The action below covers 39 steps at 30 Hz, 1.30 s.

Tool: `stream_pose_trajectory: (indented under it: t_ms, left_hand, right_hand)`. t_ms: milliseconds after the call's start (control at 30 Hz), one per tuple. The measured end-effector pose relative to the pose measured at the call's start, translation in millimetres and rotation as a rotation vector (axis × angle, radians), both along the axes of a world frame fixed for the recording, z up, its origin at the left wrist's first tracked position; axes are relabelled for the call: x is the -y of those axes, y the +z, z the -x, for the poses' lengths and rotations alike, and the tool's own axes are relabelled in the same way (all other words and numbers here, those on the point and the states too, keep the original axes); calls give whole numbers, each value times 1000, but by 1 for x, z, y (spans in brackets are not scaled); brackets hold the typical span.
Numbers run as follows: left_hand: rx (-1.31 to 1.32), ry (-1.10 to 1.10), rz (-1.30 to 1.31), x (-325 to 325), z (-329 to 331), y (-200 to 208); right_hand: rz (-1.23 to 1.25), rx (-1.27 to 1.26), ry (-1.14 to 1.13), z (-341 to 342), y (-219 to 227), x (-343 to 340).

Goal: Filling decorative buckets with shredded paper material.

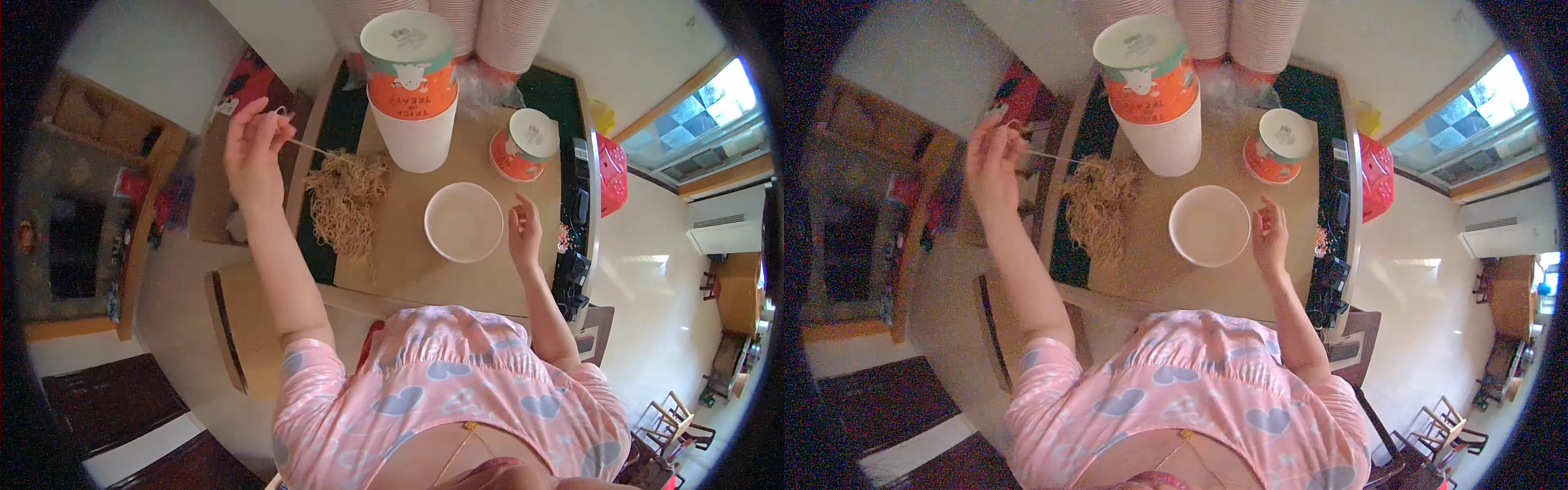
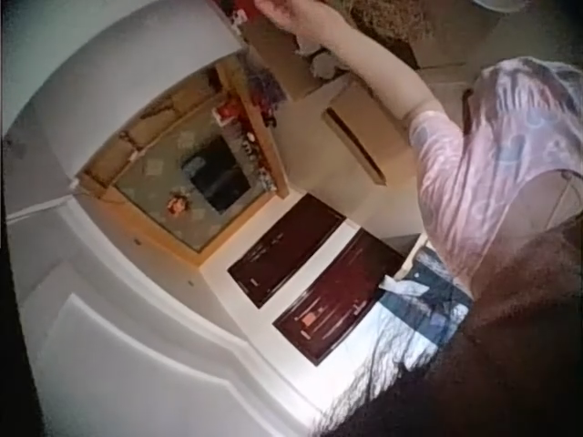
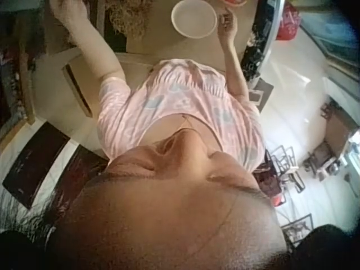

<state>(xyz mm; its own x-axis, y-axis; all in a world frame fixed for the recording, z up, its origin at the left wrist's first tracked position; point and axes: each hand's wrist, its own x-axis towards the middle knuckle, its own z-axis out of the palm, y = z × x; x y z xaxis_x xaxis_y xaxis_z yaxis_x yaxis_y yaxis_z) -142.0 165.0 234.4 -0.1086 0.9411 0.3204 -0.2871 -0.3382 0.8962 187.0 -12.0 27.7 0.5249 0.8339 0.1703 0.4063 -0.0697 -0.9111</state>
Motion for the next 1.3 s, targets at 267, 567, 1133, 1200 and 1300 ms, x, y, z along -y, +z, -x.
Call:
stream_pose_trajectory:
  t_ms: [267, 567, 1133, 1200, 1300]
  left_hand:
    - [-637, -491, 304, 119, -67, -116]
    - [-686, -474, 411, 194, -76, -194]
    - [-472, -584, 512, 208, -76, -178]
    - [-544, -607, 541, 207, -76, -167]
    - [-603, -639, 581, 208, -73, -166]
  right_hand:
    - [102, -864, 447, 101, 49, 29]
    - [241, -1328, 169, 96, 40, 35]
    - [457, -387, 622, 65, 53, 79]
    - [409, -453, 592, 55, 52, 81]
    - [150, -639, 304, 48, 49, 81]
